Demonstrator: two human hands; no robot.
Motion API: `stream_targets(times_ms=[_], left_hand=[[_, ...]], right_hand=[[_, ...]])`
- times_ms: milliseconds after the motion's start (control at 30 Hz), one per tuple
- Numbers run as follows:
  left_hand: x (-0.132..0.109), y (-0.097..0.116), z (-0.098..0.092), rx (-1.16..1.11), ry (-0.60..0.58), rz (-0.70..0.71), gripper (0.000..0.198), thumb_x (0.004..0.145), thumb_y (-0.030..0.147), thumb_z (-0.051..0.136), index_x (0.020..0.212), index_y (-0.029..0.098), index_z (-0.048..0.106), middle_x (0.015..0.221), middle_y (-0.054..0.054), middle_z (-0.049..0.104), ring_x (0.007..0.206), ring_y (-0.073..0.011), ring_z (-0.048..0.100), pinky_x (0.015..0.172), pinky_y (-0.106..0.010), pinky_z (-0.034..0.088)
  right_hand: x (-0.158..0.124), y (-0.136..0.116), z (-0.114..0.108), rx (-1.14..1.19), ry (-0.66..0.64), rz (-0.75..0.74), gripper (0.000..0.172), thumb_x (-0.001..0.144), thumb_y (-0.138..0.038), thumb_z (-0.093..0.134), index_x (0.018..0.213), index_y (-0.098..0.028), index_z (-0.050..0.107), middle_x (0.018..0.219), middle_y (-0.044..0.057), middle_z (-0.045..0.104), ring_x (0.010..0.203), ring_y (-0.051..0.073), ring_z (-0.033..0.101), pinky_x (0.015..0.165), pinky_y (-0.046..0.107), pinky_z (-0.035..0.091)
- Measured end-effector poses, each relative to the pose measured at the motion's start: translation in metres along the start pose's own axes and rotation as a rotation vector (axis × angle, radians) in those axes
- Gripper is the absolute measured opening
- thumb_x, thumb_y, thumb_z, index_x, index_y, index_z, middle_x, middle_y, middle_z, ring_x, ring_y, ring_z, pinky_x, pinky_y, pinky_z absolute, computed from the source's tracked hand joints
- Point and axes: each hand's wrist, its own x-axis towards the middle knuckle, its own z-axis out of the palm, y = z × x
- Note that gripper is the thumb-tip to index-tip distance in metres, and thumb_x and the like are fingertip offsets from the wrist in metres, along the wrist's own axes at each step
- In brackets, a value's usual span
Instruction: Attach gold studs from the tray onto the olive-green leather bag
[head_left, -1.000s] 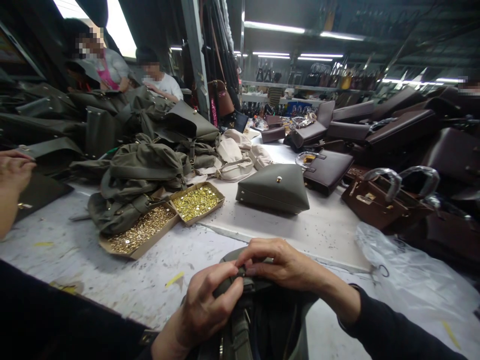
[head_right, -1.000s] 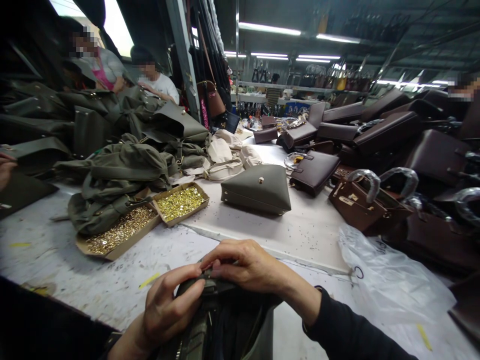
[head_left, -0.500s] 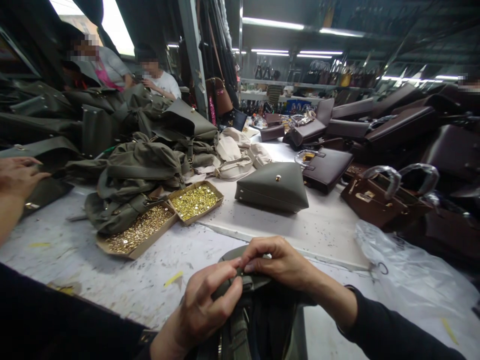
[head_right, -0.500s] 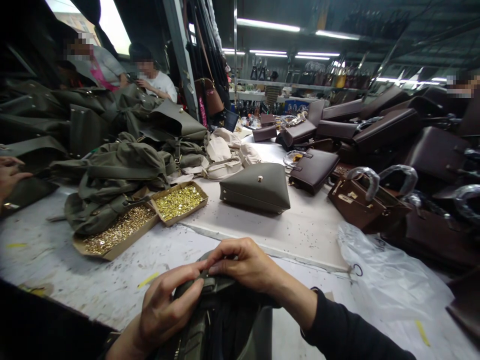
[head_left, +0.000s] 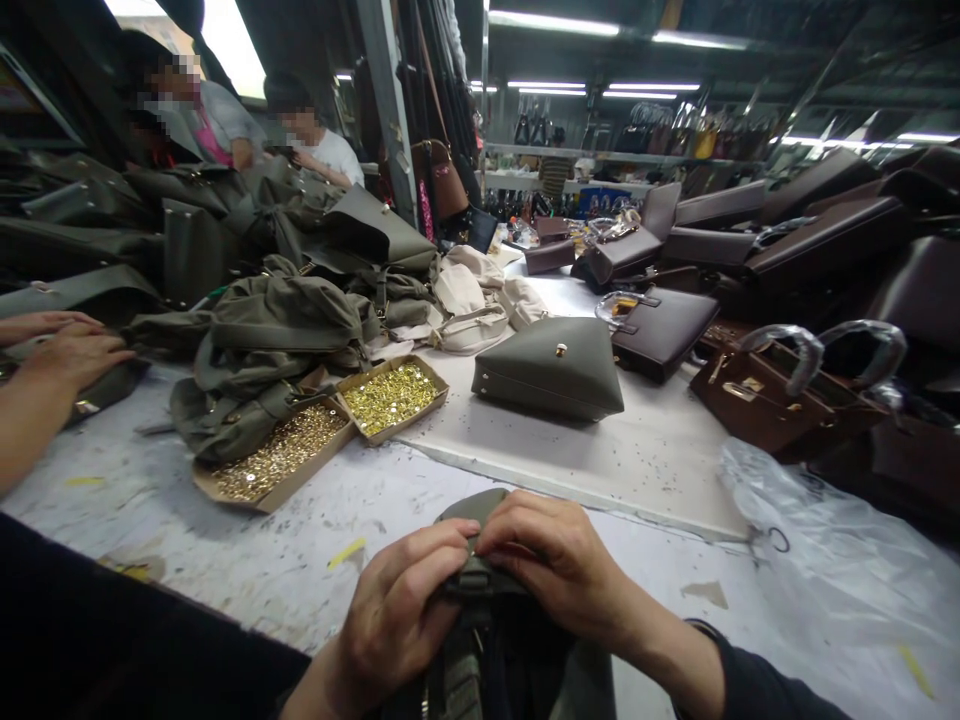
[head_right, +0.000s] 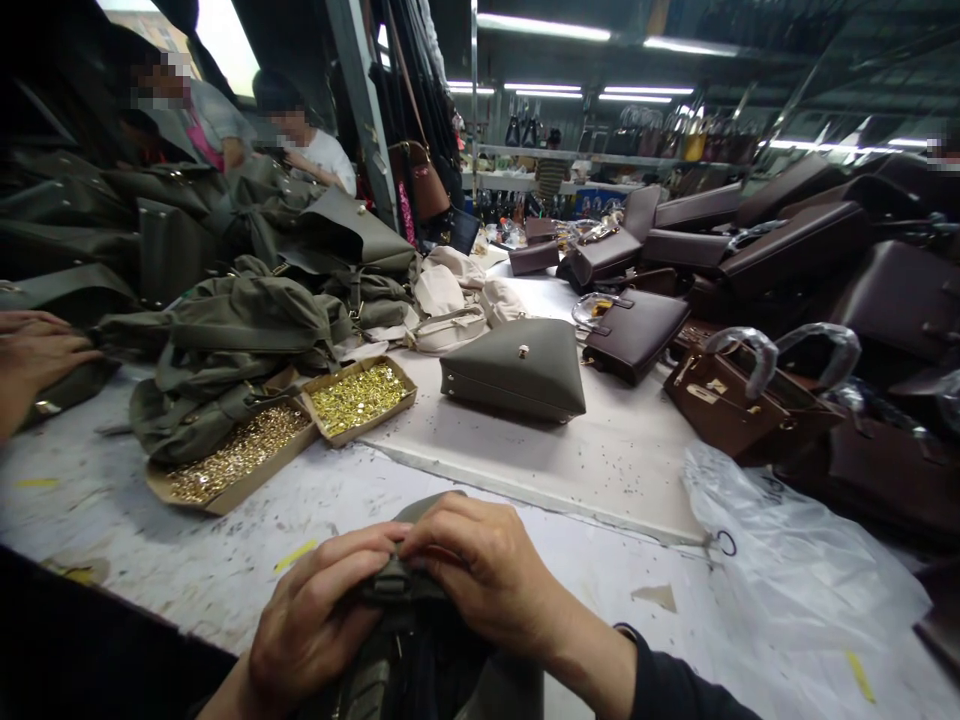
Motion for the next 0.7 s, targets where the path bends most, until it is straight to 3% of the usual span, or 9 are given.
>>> stream_targets(times_ms=[133,400,700], left_hand=[[0.003,0.002,0.0,-0.01,-0.005,-0.061,0.019,0.095,0.012,0.059,0.114,0.009,0.06,0.113,-0.015,0.069,0.112,-0.0197,0.067,0.095,-0.03,0.059],[0.011,0.004,-0.002,0.001,0.016,0.032,0.015,0.095,0.011,0.059,0.109,0.01,0.061,0.108,-0.015,0.071,0.109,-0.0202,0.068,0.091,-0.031,0.061],[0.011,0.001,-0.001,0.023,-0.03,0.113,0.014,0.093,0.01,0.059,0.107,0.006,0.061,0.102,-0.017,0.071,0.112,-0.023,0.067,0.097,-0.036,0.06]], right_hand=[[-0.007,-0.007,0.004,-0.113,0.015,0.005,0.016,0.096,-0.009,0.057,0.099,-0.02,0.069,0.092,0.003,0.068,0.081,0.014,0.062,0.072,0.024,0.047],[-0.014,-0.009,0.004,-0.117,-0.016,-0.012,0.021,0.098,-0.007,0.052,0.104,-0.021,0.066,0.097,0.003,0.068,0.086,0.015,0.06,0.076,0.027,0.047],[-0.018,-0.007,0.008,-0.184,-0.028,-0.063,0.026,0.097,-0.004,0.046,0.108,-0.019,0.064,0.095,0.006,0.067,0.085,0.018,0.055,0.074,0.03,0.046]])
